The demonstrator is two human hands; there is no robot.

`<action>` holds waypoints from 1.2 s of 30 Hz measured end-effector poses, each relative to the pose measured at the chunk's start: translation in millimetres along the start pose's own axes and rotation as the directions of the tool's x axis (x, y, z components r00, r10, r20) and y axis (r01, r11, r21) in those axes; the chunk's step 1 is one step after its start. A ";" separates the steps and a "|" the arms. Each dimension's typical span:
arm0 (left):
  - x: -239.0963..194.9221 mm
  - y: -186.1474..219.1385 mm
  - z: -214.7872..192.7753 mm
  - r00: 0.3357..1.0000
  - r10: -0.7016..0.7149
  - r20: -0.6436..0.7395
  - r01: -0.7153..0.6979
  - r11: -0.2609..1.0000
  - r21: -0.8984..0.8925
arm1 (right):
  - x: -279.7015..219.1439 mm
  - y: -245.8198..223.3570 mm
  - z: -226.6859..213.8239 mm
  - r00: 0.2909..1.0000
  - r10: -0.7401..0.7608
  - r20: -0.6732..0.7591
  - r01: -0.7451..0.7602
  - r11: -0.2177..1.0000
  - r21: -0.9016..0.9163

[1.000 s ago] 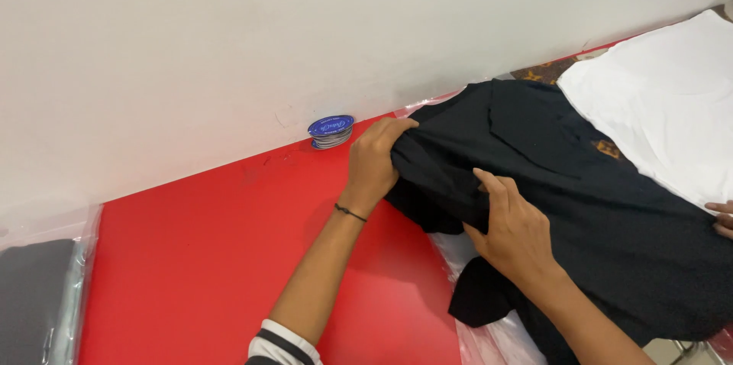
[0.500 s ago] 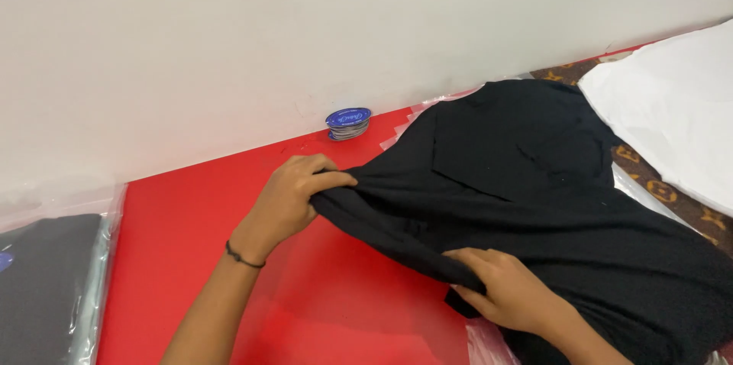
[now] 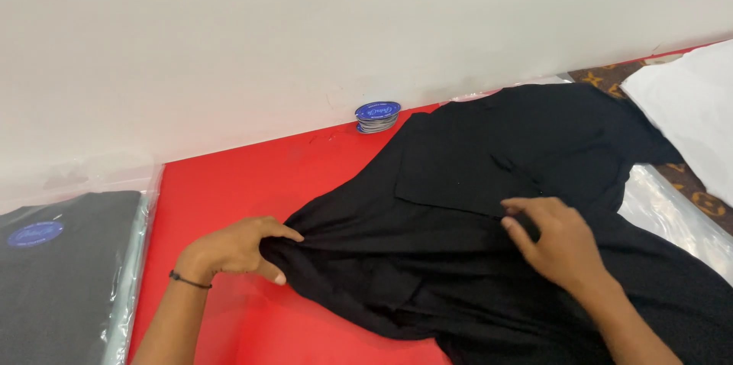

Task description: The person folds a black t-shirt on a red table, places it into a clear plastic bag, and seals the bag. They then unfold a second black t-shirt and smooth it out on the table.

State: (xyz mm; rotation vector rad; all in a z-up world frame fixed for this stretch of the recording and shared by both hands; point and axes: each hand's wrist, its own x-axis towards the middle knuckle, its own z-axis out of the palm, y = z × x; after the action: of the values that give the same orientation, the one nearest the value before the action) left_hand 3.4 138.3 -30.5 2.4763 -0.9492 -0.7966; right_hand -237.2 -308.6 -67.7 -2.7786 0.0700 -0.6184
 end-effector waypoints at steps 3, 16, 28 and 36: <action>20.5 1.6 8.4 0.958 -0.171 0.229 0.182 0.983 -0.028 | 6.8 53.2 4.7 0.981 0.178 -0.074 -0.190 0.957 -0.220; 108.7 11.4 81.6 0.873 0.089 -0.479 0.011 0.980 0.201 | 28.4 75.9 15.0 0.921 0.388 -0.028 -0.377 0.874 -0.306; 15.2 26.1 36.9 0.803 0.005 -0.596 -0.051 0.997 -0.061 | 98.5 26.5 -25.2 0.938 0.343 -0.043 -0.345 0.923 -0.171; -92.1 12.3 0.6 0.665 -0.233 -0.710 0.133 0.972 -0.195 | 173.8 -40.9 -5.6 0.998 0.013 -0.068 -0.014 1.000 -0.027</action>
State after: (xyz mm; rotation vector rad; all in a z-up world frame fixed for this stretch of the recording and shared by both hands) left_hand -59.4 193.7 9.7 2.4441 -0.3324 0.1352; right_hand -82.7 -290.1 20.0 -2.7811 0.1123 -0.7133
